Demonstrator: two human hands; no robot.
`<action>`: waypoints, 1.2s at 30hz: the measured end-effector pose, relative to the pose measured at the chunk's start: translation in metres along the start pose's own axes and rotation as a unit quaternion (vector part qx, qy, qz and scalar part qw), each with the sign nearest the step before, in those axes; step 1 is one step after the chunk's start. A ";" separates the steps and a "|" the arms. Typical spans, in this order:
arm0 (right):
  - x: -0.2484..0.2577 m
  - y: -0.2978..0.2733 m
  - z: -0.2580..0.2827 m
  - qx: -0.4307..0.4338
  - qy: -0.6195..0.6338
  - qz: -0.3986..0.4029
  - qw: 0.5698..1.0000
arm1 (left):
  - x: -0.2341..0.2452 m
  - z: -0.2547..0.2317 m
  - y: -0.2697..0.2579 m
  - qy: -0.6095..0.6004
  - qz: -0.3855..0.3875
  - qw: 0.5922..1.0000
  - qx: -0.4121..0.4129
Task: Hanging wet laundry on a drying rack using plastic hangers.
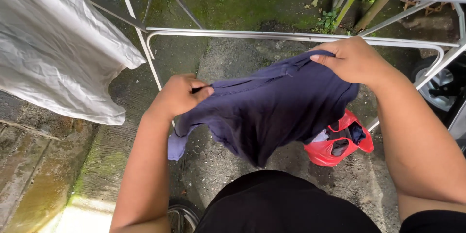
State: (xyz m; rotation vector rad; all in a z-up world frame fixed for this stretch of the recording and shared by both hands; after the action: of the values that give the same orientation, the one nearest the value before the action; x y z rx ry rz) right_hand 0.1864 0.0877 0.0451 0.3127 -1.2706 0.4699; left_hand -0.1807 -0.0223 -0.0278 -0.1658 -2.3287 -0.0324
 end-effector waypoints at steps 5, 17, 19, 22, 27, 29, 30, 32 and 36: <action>-0.004 -0.007 -0.021 0.025 0.219 -0.073 0.973 | 0.000 -0.011 0.003 -0.084 -0.066 0.985 -0.138; -0.010 -0.013 -0.089 -0.165 -0.027 -0.112 0.980 | -0.052 -0.002 0.038 0.081 0.127 0.989 -0.014; -0.013 -0.021 -0.088 -0.191 -0.163 -0.195 0.948 | -0.036 -0.009 0.042 0.035 0.085 0.996 -0.021; -0.014 -0.048 -0.107 -0.159 0.228 -0.311 0.909 | -0.007 -0.026 0.032 -0.252 -0.113 0.934 -0.229; -0.016 -0.057 -0.063 -0.061 0.241 -0.037 0.968 | -0.061 -0.017 0.041 -0.073 0.139 0.972 -0.173; -0.047 -0.040 -0.107 -0.116 0.057 -0.131 0.983 | -0.058 -0.010 0.045 -0.095 0.092 0.975 -0.178; -0.059 -0.035 -0.125 -0.158 -0.127 -0.218 0.955 | -0.052 -0.005 0.046 -0.117 0.042 0.976 -0.179; -0.055 -0.041 -0.109 -0.161 -0.010 -0.215 0.963 | -0.040 0.001 0.043 -0.180 0.009 0.971 -0.157; -0.039 -0.049 -0.076 -0.209 0.288 -0.238 0.904 | -0.023 0.006 0.046 -0.222 -0.063 0.954 -0.190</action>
State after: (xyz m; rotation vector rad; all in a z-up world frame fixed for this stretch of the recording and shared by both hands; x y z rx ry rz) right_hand 0.2663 0.0749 -0.0113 0.0949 -0.6494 -0.1386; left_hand -0.1627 0.0208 -0.0498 -0.2351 -2.7582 -0.5634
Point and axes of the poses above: each hand's wrist, its own y-axis towards the middle knuckle, its own x-axis out of the back of the hand, z = x × y, the point moved 5 cm from there along y, towards the middle knuckle, and after that the axes turned 7 degrees about -y, right-handed, at the moved point
